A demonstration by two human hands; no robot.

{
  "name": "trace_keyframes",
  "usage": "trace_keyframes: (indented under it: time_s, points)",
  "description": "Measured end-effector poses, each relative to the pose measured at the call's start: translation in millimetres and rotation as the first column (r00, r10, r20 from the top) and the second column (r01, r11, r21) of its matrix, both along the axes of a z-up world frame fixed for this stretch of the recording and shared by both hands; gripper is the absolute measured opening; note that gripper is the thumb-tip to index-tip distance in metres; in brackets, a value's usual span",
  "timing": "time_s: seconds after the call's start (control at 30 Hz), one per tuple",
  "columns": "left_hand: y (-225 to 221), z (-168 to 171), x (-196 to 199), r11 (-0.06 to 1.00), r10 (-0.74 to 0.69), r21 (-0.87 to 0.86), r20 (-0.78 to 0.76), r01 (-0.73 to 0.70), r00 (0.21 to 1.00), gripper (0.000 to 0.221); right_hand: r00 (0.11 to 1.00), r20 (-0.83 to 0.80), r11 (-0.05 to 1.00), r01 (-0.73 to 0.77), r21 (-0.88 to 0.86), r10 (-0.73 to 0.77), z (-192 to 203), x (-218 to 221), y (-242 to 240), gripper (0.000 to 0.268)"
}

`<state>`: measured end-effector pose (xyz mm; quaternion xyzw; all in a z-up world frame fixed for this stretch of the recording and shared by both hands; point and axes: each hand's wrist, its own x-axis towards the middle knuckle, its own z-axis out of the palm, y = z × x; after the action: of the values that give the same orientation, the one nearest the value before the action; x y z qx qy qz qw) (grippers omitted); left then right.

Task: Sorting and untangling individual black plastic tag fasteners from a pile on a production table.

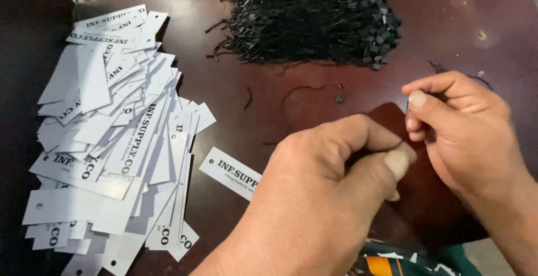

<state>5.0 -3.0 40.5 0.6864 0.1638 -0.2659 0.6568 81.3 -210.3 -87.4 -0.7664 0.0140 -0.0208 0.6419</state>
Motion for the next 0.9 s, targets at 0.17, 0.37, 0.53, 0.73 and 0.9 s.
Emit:
trace_keyframes:
  time_s: [0.17,0.37,0.53,0.73,0.9]
  points:
    - [9.9,-15.3,14.3,0.934,-0.026,0.357,0.014,0.019,1.0,0.019,0.995,-0.08,0.999,0.052,-0.015,-0.053,-7.5,10.3,-8.3,0.006]
    - [39.6,-20.5,13.9,0.96,0.247,0.131,0.004,-0.246,0.969,0.025,0.996,-0.083,1.0,0.017,0.01,-0.016,-5.8,10.8,-13.0,0.007]
    - [56.7,-64.2,18.5,0.887,0.439,0.112,0.097,-0.448,0.893,0.028,0.989,-0.101,0.979,-0.092,0.184,0.112,-12.8,15.8,-33.2,0.006]
    - [62.4,-55.8,29.4,0.824,0.466,0.338,0.054,-0.455,0.883,0.026,0.987,-0.128,0.98,-0.072,0.186,0.097,-6.4,25.2,-19.6,0.003]
    - [72.5,-55.3,46.6,0.793,0.473,0.351,0.162,-0.499,0.866,0.025,0.999,-0.04,1.0,-0.019,0.024,0.02,0.5,51.4,-3.3,0.012]
